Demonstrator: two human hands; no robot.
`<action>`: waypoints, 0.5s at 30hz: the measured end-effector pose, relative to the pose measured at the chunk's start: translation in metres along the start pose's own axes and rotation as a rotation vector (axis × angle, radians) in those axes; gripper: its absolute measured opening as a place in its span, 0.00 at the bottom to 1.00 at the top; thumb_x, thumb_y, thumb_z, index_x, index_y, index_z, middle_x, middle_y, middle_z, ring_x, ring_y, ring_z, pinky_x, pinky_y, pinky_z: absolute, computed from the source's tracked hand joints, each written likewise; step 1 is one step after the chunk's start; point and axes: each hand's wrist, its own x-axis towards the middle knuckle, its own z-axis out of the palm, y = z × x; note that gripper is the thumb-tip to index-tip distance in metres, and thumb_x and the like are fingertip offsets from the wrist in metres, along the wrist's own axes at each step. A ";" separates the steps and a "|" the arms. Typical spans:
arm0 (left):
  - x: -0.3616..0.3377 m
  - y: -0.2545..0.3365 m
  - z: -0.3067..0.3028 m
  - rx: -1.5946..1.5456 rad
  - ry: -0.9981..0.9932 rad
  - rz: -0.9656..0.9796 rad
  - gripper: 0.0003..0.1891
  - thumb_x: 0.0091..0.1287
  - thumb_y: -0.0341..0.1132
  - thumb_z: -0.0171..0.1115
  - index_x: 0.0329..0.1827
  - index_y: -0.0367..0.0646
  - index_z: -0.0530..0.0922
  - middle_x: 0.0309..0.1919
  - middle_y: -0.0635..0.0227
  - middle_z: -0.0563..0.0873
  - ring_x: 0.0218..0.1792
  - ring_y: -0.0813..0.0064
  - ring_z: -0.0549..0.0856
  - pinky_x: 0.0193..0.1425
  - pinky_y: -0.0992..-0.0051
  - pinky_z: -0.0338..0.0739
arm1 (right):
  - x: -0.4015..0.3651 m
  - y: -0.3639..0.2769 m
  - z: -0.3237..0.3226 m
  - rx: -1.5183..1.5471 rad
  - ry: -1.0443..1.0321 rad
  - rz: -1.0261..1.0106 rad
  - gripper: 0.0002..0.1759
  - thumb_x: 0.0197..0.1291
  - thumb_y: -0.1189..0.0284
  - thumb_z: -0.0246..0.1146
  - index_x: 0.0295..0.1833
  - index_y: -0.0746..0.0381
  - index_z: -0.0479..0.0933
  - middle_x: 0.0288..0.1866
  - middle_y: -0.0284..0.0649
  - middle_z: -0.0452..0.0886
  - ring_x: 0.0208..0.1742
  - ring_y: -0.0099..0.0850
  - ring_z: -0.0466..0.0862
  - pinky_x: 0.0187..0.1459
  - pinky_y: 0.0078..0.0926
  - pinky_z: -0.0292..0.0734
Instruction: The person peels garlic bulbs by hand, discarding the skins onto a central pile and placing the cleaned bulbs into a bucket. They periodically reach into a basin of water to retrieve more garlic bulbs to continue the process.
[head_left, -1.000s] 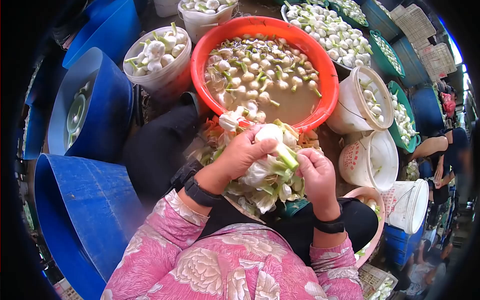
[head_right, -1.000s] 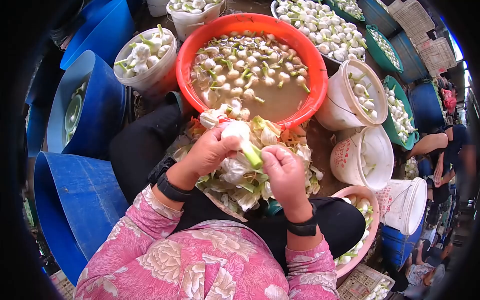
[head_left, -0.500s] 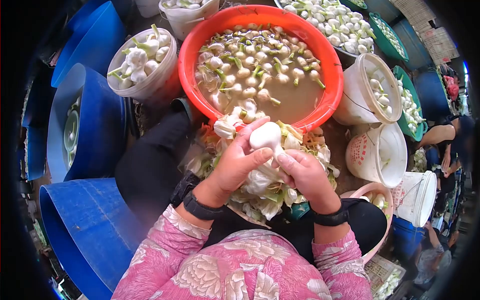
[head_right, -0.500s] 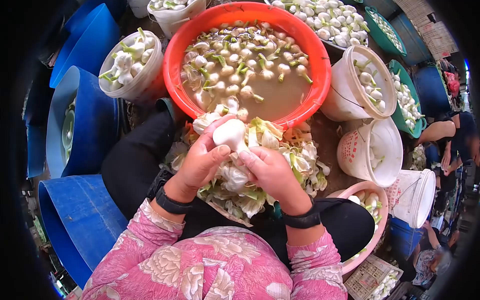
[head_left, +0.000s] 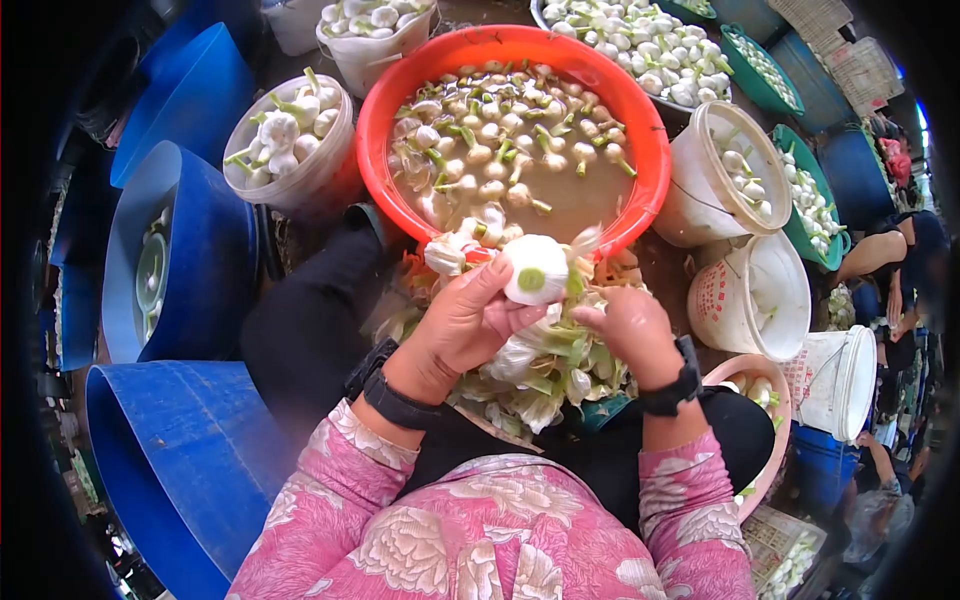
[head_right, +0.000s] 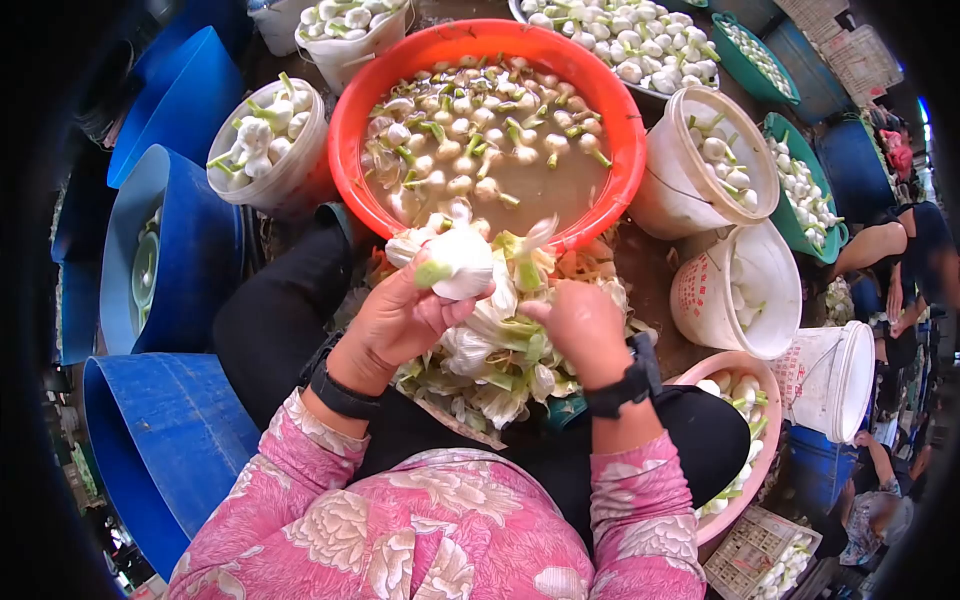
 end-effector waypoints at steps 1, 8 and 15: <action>0.001 -0.001 -0.005 -0.010 0.066 -0.002 0.25 0.63 0.44 0.50 0.58 0.37 0.61 0.49 0.60 0.74 0.49 0.65 0.76 0.47 0.75 0.74 | 0.000 -0.029 -0.013 0.041 -0.028 0.203 0.18 0.52 0.62 0.58 0.47 0.60 0.72 0.35 0.44 0.78 0.31 0.36 0.78 0.33 0.29 0.73; -0.010 -0.016 0.016 0.215 0.161 -0.207 0.20 0.62 0.44 0.52 0.50 0.39 0.69 0.41 0.67 0.76 0.40 0.75 0.79 0.41 0.77 0.75 | 0.012 -0.049 -0.003 1.496 0.348 0.255 0.14 0.59 0.67 0.48 0.45 0.64 0.69 0.39 0.44 0.76 0.36 0.39 0.77 0.38 0.36 0.72; -0.009 -0.008 0.005 0.286 0.292 -0.170 0.15 0.63 0.38 0.50 0.48 0.37 0.71 0.41 0.63 0.78 0.39 0.74 0.79 0.39 0.78 0.74 | -0.021 0.160 -0.069 1.161 0.985 0.820 0.20 0.60 0.60 0.43 0.48 0.66 0.64 0.41 0.46 0.73 0.42 0.41 0.74 0.41 0.41 0.71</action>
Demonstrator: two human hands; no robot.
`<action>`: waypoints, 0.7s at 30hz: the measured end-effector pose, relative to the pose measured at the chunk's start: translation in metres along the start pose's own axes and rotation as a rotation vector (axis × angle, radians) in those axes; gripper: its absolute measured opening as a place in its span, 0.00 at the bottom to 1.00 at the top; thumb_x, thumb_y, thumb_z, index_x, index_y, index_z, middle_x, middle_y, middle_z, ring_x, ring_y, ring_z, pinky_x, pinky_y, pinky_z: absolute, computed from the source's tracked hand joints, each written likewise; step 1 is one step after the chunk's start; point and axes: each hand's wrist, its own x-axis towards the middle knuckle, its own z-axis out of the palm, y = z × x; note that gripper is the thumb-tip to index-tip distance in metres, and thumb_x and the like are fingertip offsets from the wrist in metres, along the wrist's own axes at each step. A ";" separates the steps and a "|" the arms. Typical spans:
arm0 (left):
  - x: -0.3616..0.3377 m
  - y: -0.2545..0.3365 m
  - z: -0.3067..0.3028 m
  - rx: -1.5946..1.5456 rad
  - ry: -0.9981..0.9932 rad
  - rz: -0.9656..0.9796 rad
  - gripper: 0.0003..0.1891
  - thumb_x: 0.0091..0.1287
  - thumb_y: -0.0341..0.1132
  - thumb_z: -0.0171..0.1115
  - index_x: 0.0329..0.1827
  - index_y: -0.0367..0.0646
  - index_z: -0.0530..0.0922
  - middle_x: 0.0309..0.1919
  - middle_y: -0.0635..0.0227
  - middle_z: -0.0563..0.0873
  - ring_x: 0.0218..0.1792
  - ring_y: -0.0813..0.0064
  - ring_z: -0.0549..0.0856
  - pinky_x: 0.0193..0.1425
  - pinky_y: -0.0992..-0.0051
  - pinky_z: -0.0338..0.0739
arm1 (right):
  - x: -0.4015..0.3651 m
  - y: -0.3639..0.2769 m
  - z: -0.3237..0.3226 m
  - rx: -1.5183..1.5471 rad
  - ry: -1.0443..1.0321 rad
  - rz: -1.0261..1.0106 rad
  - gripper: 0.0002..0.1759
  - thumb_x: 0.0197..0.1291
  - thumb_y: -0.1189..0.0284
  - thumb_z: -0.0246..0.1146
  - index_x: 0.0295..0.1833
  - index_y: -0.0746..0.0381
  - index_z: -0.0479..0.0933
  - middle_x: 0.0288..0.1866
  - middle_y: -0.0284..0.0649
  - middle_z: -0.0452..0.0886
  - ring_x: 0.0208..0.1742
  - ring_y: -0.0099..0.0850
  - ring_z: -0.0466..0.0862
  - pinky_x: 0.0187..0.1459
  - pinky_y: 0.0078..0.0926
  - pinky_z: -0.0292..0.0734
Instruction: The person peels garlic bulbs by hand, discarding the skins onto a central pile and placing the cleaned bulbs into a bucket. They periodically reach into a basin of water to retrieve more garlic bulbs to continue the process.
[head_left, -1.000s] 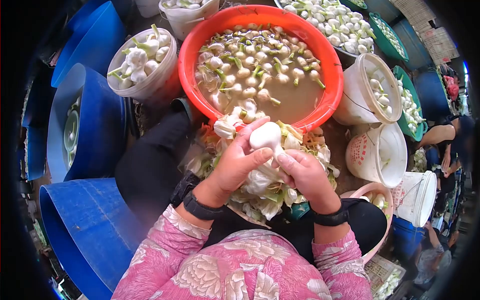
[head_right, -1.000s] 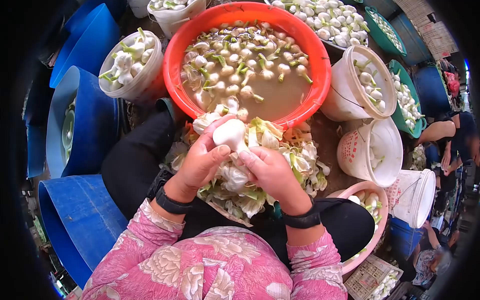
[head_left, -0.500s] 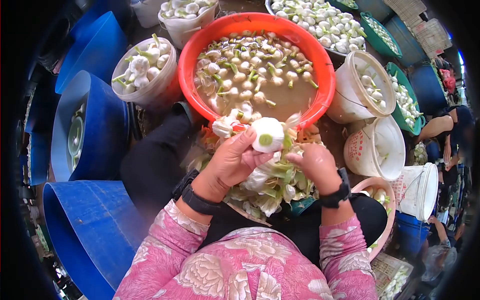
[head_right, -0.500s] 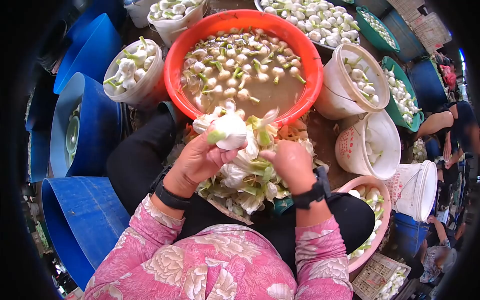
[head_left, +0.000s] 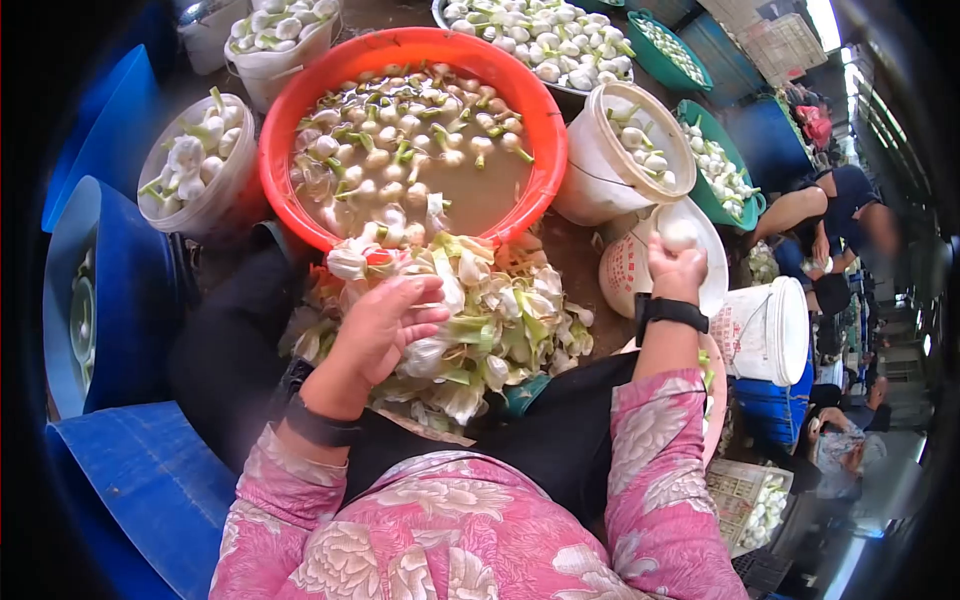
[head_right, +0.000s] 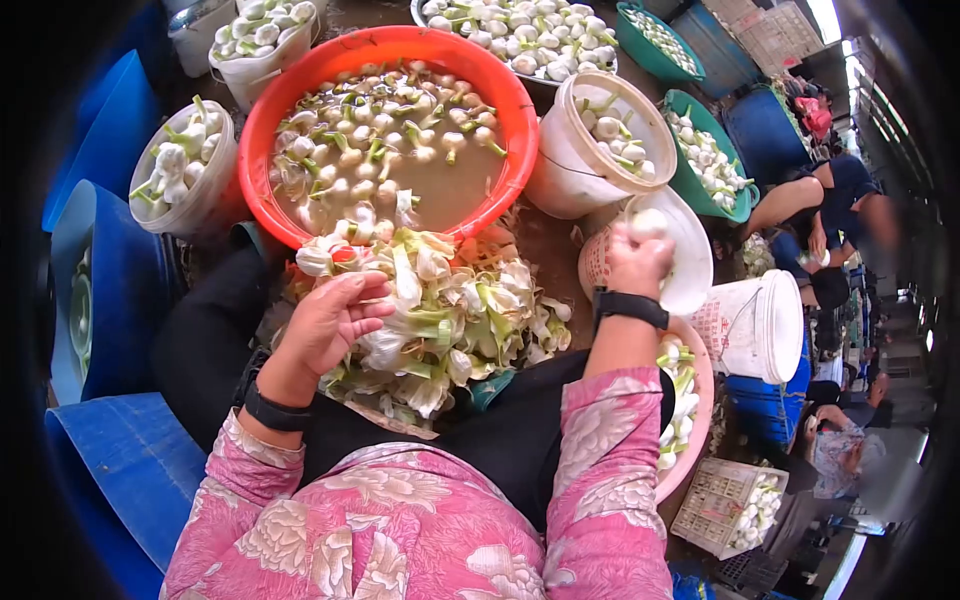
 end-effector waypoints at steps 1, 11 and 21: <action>0.002 0.000 0.004 0.013 -0.009 -0.018 0.15 0.63 0.38 0.50 0.48 0.37 0.71 0.41 0.64 0.78 0.39 0.74 0.79 0.39 0.79 0.74 | -0.001 -0.008 0.003 -0.059 0.130 0.006 0.21 0.60 0.61 0.43 0.51 0.66 0.62 0.46 0.48 0.71 0.48 0.43 0.70 0.46 0.42 0.69; 0.020 -0.004 -0.013 -0.061 0.102 -0.020 0.13 0.63 0.37 0.50 0.45 0.38 0.72 0.37 0.67 0.78 0.37 0.79 0.78 0.39 0.81 0.71 | -0.014 0.110 0.212 -1.164 -0.838 -0.273 0.13 0.53 0.71 0.52 0.44 0.61 0.74 0.37 0.40 0.77 0.33 0.34 0.78 0.34 0.26 0.74; 0.040 0.019 -0.038 -0.108 0.272 0.023 0.12 0.64 0.35 0.47 0.45 0.37 0.70 0.41 0.66 0.76 0.42 0.77 0.76 0.43 0.79 0.69 | 0.019 0.213 0.307 -2.029 -0.990 -0.790 0.16 0.53 0.72 0.48 0.49 0.57 0.71 0.43 0.45 0.76 0.44 0.36 0.77 0.40 0.34 0.73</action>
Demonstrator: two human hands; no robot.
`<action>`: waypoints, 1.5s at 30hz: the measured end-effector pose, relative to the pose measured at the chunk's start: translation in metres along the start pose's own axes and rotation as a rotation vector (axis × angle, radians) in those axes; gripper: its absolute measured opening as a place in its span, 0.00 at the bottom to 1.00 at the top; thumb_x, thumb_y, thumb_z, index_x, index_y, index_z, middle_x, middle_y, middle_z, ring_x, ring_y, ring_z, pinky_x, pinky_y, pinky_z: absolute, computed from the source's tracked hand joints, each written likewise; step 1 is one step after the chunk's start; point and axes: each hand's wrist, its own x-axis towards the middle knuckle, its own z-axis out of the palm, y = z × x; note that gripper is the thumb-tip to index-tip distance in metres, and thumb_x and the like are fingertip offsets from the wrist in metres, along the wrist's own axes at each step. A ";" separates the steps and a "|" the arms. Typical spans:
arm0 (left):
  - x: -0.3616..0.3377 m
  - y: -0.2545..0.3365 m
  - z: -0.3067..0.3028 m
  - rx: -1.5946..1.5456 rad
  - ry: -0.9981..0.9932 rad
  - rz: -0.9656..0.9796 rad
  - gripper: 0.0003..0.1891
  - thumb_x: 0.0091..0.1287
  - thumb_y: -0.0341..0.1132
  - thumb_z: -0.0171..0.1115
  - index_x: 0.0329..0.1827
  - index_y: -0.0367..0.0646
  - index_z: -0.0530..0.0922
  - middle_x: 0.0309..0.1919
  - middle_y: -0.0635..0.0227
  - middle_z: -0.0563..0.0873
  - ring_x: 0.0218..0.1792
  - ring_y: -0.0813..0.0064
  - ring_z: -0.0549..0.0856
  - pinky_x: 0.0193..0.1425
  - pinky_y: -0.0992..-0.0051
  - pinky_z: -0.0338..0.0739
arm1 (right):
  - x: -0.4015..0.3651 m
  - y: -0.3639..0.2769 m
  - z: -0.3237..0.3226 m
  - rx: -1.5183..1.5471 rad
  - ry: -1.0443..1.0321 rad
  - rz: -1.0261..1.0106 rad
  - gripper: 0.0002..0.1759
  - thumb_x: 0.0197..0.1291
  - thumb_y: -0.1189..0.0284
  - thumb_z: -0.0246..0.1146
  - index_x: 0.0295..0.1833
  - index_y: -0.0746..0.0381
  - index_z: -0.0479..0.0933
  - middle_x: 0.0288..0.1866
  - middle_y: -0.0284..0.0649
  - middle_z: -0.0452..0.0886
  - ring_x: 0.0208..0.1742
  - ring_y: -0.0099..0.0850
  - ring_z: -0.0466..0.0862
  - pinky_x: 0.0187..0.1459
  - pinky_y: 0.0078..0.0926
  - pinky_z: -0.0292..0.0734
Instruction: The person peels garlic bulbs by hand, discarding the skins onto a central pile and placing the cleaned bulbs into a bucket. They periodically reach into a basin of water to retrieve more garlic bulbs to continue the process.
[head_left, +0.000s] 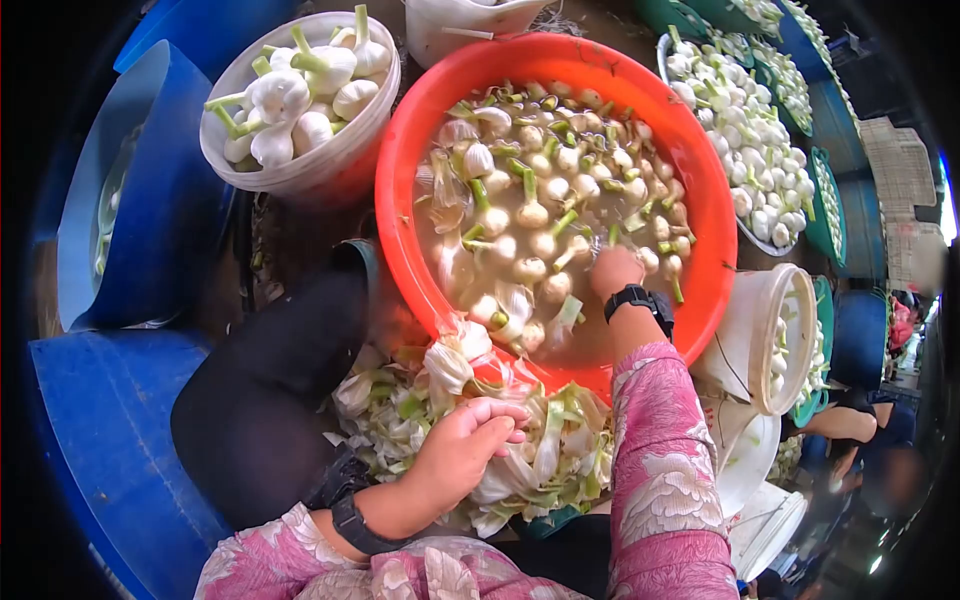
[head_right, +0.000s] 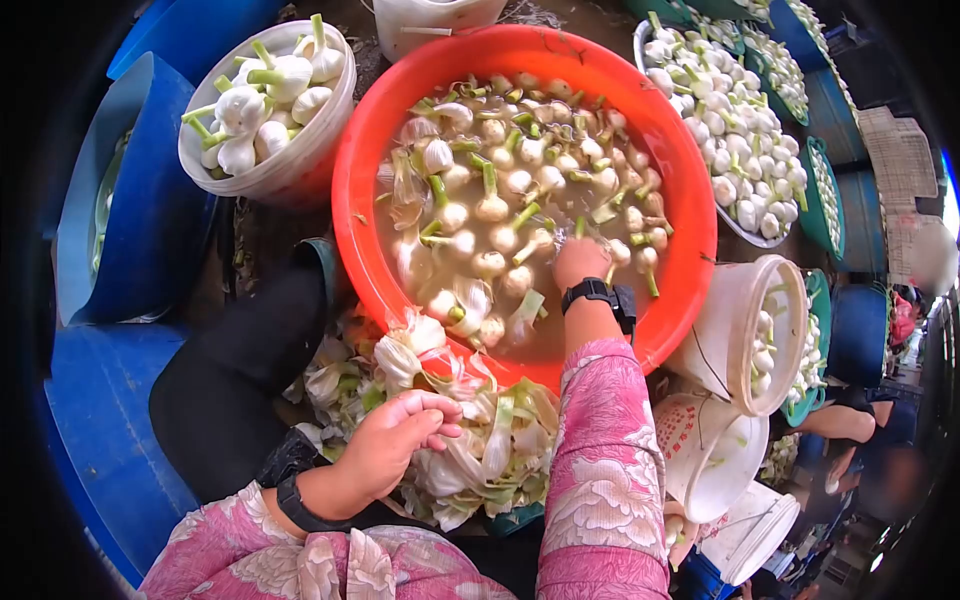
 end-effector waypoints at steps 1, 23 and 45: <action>0.002 0.001 -0.001 -0.008 0.020 -0.002 0.12 0.64 0.34 0.47 0.45 0.37 0.70 0.41 0.66 0.76 0.42 0.77 0.76 0.44 0.79 0.69 | 0.007 0.002 0.007 0.010 -0.143 0.041 0.16 0.54 0.71 0.48 0.48 0.58 0.71 0.42 0.45 0.77 0.42 0.36 0.78 0.39 0.33 0.74; -0.036 -0.029 0.015 0.206 -0.068 0.754 0.14 0.64 0.37 0.44 0.40 0.34 0.72 0.33 0.64 0.78 0.35 0.78 0.76 0.43 0.78 0.70 | -0.345 -0.065 -0.136 1.601 -0.028 -0.130 0.15 0.62 0.66 0.44 0.41 0.66 0.71 0.25 0.38 0.77 0.22 0.26 0.76 0.25 0.22 0.69; -0.026 -0.020 0.007 0.305 -0.237 0.552 0.13 0.60 0.35 0.45 0.37 0.33 0.73 0.31 0.62 0.79 0.34 0.78 0.78 0.41 0.79 0.71 | -0.347 -0.047 -0.131 1.057 0.223 -0.186 0.12 0.51 0.71 0.51 0.19 0.65 0.67 0.17 0.49 0.69 0.21 0.47 0.71 0.24 0.37 0.67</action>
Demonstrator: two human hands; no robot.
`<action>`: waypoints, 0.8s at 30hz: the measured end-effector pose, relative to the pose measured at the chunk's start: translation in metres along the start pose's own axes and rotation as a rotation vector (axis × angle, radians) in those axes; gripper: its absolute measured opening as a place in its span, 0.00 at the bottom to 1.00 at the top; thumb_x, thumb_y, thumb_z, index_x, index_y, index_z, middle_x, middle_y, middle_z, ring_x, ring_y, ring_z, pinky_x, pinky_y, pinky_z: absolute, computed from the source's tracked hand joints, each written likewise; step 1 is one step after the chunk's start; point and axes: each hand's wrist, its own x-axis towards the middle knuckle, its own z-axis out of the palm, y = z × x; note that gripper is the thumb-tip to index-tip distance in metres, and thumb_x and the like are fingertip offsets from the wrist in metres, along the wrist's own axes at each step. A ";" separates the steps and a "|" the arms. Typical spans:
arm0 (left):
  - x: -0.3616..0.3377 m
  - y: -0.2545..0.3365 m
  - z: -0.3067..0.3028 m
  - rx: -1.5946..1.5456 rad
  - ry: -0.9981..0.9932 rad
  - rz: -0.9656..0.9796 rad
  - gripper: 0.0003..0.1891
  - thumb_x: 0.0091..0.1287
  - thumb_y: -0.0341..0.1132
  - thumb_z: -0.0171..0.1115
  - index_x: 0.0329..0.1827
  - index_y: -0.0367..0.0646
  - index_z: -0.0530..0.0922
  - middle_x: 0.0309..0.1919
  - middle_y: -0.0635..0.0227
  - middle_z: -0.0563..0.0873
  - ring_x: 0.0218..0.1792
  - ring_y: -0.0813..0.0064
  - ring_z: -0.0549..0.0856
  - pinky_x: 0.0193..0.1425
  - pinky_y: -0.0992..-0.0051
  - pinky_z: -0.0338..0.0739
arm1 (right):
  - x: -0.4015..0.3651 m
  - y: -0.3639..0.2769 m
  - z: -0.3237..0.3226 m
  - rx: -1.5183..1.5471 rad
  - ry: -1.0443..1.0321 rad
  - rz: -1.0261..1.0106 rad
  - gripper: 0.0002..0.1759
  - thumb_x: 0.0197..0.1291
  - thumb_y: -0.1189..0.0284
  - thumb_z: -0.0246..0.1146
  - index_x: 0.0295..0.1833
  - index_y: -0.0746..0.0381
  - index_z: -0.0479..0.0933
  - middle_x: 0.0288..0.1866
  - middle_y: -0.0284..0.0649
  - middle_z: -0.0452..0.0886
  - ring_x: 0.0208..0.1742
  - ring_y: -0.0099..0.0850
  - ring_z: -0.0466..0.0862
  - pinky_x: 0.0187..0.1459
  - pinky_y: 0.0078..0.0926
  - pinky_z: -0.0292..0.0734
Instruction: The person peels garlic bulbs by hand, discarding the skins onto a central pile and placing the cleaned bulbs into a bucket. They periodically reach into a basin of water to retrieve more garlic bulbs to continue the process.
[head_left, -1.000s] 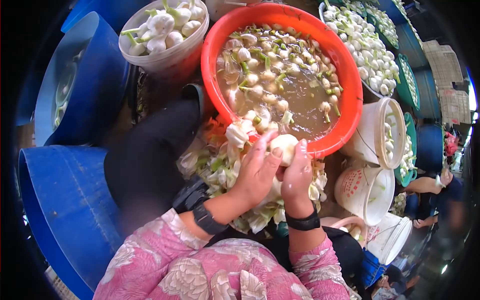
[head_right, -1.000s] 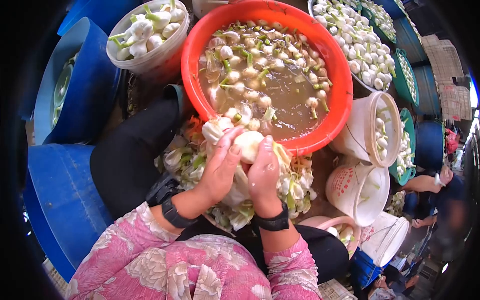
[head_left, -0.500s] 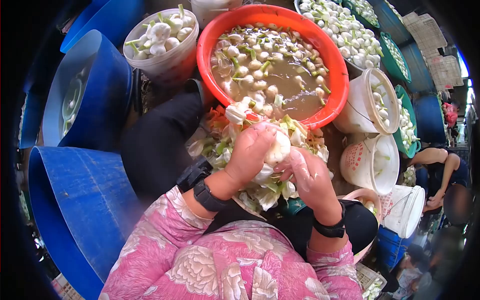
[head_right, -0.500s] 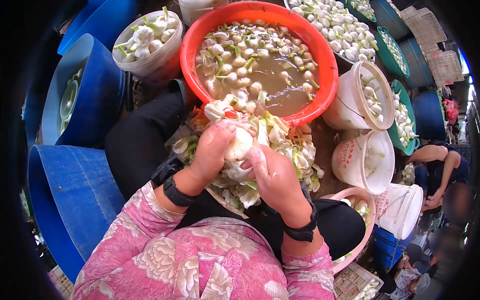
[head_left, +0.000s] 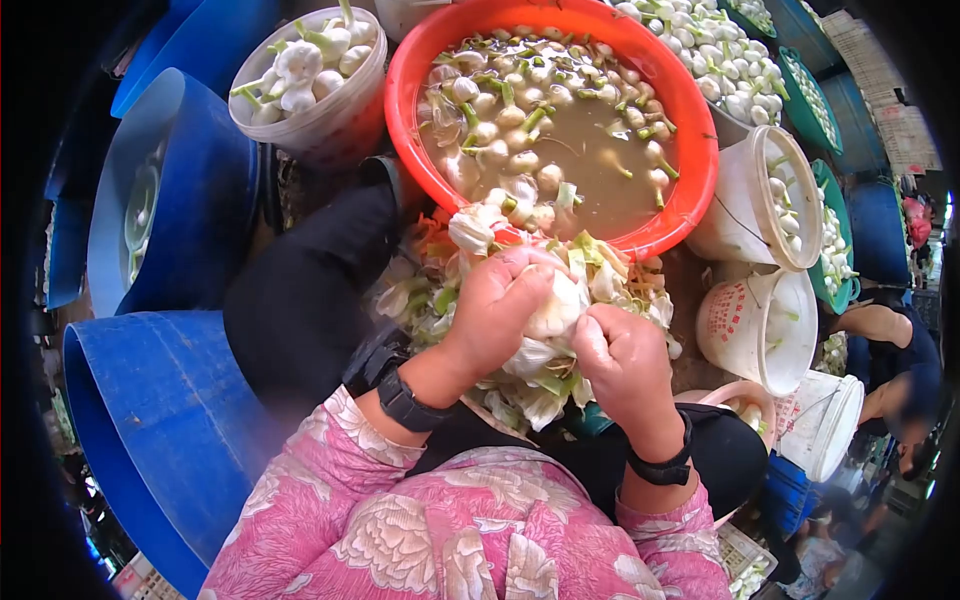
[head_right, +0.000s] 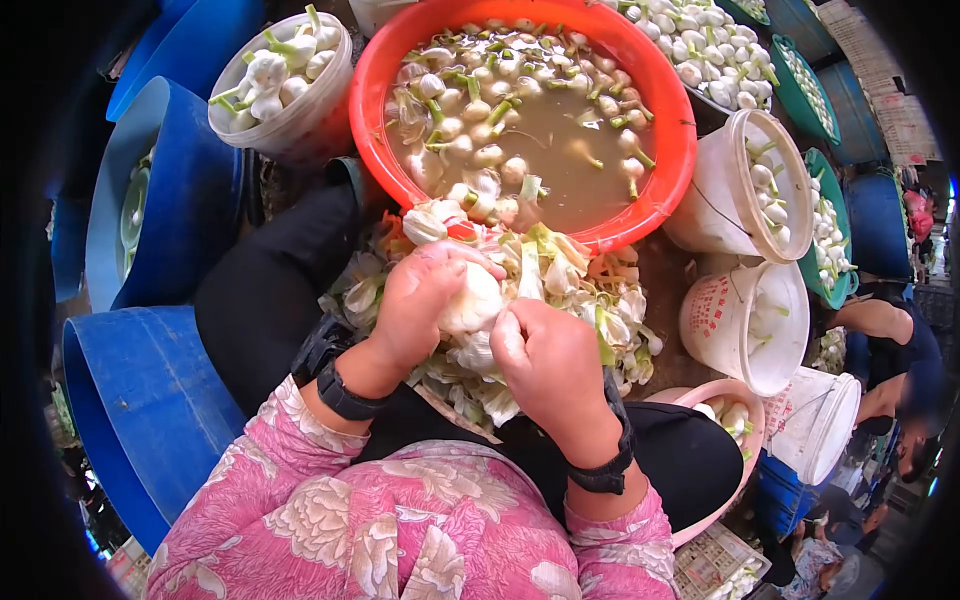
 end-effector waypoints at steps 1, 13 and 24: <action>0.003 0.000 -0.004 -0.053 0.024 0.012 0.13 0.60 0.35 0.45 0.37 0.32 0.73 0.31 0.61 0.79 0.34 0.76 0.78 0.42 0.78 0.72 | 0.001 0.003 0.003 0.035 -0.005 0.056 0.12 0.51 0.71 0.51 0.19 0.65 0.67 0.17 0.49 0.69 0.21 0.47 0.71 0.24 0.37 0.67; 0.008 0.012 -0.004 -1.006 -0.136 -0.376 0.22 0.62 0.43 0.37 0.38 0.34 0.75 0.33 0.58 0.81 0.38 0.64 0.79 0.47 0.68 0.72 | -0.011 0.008 -0.008 0.214 0.091 -0.035 0.11 0.49 0.73 0.60 0.39 0.65 0.77 0.25 0.41 0.76 0.24 0.27 0.74 0.29 0.22 0.68; -0.018 0.024 0.008 0.045 -0.181 -0.191 0.21 0.61 0.44 0.54 0.50 0.37 0.71 0.38 0.69 0.78 0.36 0.81 0.77 0.43 0.82 0.71 | -0.043 0.016 -0.008 0.411 0.199 -0.022 0.05 0.54 0.77 0.54 0.34 0.68 0.73 0.23 0.37 0.72 0.23 0.23 0.71 0.27 0.19 0.66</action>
